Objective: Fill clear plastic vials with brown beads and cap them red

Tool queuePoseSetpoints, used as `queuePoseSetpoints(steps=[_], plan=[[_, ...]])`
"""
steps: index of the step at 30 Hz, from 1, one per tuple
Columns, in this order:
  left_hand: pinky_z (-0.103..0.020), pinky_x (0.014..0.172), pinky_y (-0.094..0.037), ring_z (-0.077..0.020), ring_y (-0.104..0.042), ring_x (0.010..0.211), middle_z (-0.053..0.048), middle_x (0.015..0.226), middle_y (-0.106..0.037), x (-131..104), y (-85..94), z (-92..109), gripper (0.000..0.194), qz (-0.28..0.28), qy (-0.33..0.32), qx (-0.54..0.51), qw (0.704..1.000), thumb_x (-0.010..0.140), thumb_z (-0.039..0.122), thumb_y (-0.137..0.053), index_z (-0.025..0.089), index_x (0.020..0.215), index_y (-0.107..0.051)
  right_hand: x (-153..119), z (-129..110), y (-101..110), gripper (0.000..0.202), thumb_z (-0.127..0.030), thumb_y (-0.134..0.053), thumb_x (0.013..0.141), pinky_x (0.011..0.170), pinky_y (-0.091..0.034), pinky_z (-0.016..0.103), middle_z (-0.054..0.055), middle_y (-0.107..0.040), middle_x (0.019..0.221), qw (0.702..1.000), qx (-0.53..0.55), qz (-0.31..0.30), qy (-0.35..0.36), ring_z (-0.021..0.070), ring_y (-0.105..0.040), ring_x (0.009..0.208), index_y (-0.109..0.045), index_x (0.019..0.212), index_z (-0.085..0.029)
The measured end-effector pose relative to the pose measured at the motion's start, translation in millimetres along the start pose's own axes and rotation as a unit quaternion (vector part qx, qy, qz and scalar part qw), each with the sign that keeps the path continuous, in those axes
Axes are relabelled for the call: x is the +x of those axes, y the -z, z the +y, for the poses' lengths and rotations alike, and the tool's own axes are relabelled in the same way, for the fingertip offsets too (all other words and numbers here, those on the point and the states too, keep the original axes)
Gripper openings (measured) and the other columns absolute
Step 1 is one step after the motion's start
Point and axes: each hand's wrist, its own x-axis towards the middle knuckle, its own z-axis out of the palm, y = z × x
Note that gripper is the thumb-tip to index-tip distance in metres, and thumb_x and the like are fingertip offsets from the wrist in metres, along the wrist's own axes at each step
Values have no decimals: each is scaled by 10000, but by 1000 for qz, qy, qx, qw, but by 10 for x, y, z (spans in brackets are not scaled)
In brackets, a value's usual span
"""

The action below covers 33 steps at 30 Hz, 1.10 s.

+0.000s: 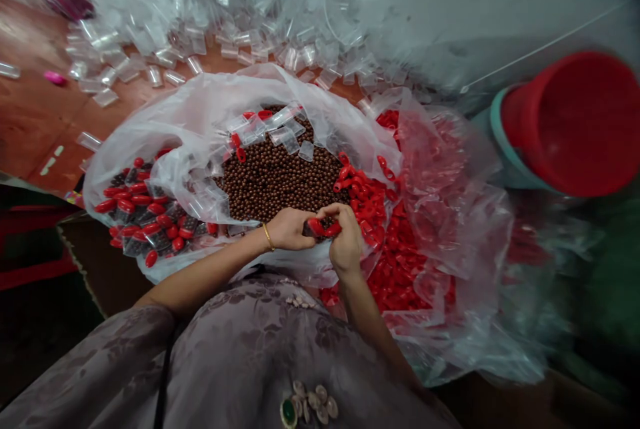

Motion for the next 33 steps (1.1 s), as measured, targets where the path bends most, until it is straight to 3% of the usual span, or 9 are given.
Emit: queuePoseSetpoints(steps=[5, 9, 14, 19, 23, 25, 27, 30, 33], plan=[[-228, 567, -357, -162, -557, 635, -35, 711, -626, -7, -99, -34, 157, -9, 24, 128, 991, 700, 305, -572, 177, 780, -615, 96, 143, -117, 655, -595, -99, 882, 966, -425, 356, 52, -631, 1119, 978, 68, -149, -126, 165, -554, 1087, -556, 1170, -224], [-280, 626, -418, -227, -609, 699, -91, 743, -648, -33, -192, -16, 205, -33, 64, 171, 983, 711, 300, -547, 160, 831, -637, 68, 153, -97, 635, -606, -159, 883, 1109, -257, 372, 19, -485, 1343, 976, -17, -210, -63, 163, -392, 1276, -505, 1269, -239], [-311, 670, -446, -245, -619, 730, -116, 752, -646, -84, -216, -13, 242, -34, 98, 203, 974, 722, 282, -523, 148, 889, -635, 0, 189, -134, 564, -586, -216, 888, 1143, -89, 430, -31, -351, 1437, 977, -105, -184, -13, 164, -224, 1364, -430, 1326, -301], [-251, 614, -417, -162, -562, 621, -31, 684, -608, -237, -97, -124, 132, -28, 52, 135, 989, 698, 263, -542, 179, 786, -594, -92, 225, -342, 720, -522, 56, 896, 1024, -359, 382, 48, -520, 1306, 977, 78, -171, -97, 149, -448, 1231, -430, 1331, -216], [-208, 606, -409, -109, -515, 615, 13, 662, -568, -717, 177, -378, 158, 88, 49, 37, 994, 751, 322, -512, 174, 710, -547, 44, 211, -86, 516, -470, -203, 916, 968, -377, 383, 65, -615, 1146, 994, -95, -47, 8, 191, -520, 1103, -590, 1135, -209], [-224, 637, -426, -121, -532, 653, 5, 697, -582, -1118, 371, -645, 197, 191, 97, 48, 976, 753, 362, -513, 170, 733, -550, 153, 267, 205, 342, -404, -444, 834, 927, -375, 416, 91, -636, 1052, 952, -302, -24, 35, 238, -529, 1018, -636, 1031, -202], [-244, 637, -429, -138, -541, 651, -3, 705, -592, -1563, 568, -952, 243, 277, 201, 113, 933, 737, 411, -523, 173, 771, -556, 241, 367, 478, 309, -321, -533, 766, 844, -385, 448, 133, -622, 1025, 871, -489, -50, -3, 287, -515, 976, -643, 1016, -178], [-277, 584, -412, -186, -552, 618, -36, 690, -611, -2112, 792, -1265, 302, 279, 381, 266, 840, 702, 411, -528, 170, 875, -587, 314, 543, 682, 300, -285, -588, 718, 741, -377, 457, 197, -596, 966, 760, -641, -100, -36, 339, -491, 933, -658, 954, -114], [-321, 636, -422, -259, -584, 760, -111, 821, -633, -2263, 899, -1265, 358, 269, 403, 398, 779, 687, 328, -519, 136, 978, -599, 356, 668, 675, 246, -249, -552, 739, 732, -355, 454, 197, -583, 939, 739, -668, -92, -8, 335, -481, 924, -666, 906, -109]])
